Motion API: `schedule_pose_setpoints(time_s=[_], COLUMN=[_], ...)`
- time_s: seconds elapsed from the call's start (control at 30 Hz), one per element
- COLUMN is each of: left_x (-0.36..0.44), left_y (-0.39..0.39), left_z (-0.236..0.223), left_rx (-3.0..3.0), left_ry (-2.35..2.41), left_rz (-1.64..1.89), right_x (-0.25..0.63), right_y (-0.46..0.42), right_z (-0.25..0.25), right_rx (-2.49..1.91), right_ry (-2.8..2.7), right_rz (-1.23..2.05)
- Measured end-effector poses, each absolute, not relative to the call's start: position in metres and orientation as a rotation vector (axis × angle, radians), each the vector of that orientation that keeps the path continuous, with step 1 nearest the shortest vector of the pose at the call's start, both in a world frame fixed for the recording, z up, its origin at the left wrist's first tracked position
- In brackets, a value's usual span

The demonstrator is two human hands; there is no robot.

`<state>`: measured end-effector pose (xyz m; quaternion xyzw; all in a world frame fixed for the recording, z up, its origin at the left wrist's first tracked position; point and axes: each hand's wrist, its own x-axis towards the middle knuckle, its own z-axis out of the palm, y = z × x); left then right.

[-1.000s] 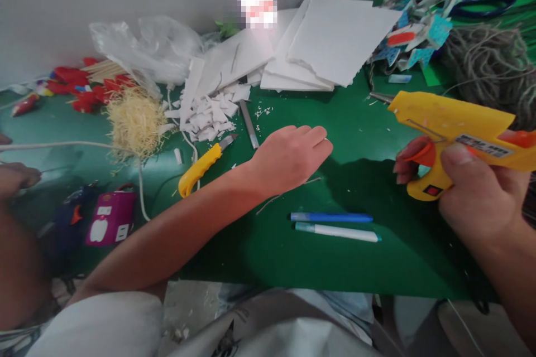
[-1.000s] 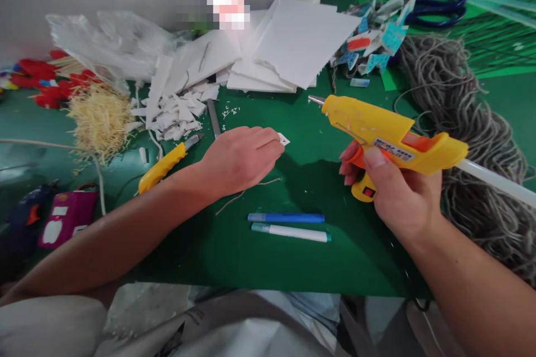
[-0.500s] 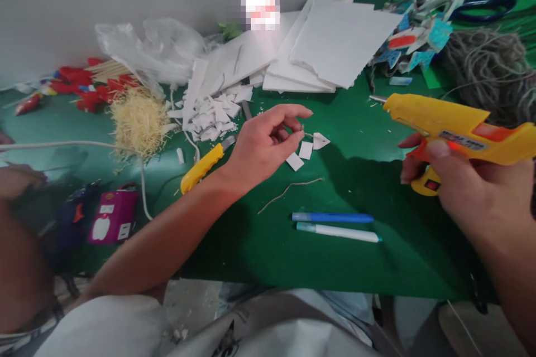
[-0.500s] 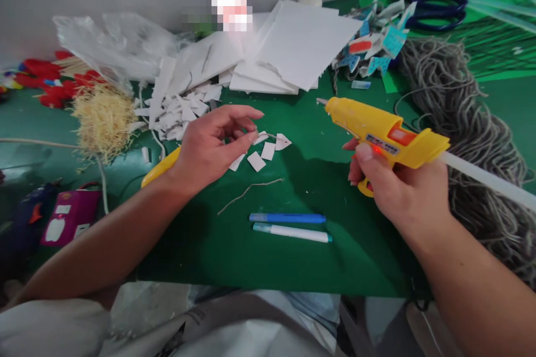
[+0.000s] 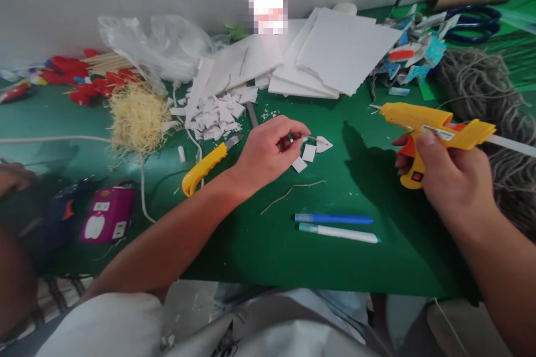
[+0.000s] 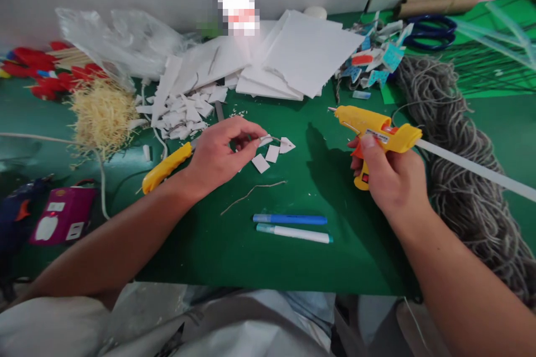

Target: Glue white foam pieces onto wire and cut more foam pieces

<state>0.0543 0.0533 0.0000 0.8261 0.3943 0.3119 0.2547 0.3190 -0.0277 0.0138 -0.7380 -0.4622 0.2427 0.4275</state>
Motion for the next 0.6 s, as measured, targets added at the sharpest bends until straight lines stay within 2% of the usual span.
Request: schedule_pose_setpoints(time_s=[0.13,0.27,0.6], left_x=[0.048,0.050,0.150], left_y=[0.048,0.040,0.012], left_z=[0.014,0.029,0.027], left_rx=[2.476,2.568,1.137], left_ry=[0.915,0.992,0.844], left_rz=[0.649,0.540,0.639], right_x=[0.317,0.320,0.312], right_y=[-0.030,-0.035,-0.038], right_z=[0.014,0.011,0.009], right_rx=[-1.760,-1.737,-1.548], right_ry=[-1.071,-1.067,-1.120], right_rz=[0.632,0.677,0.476])
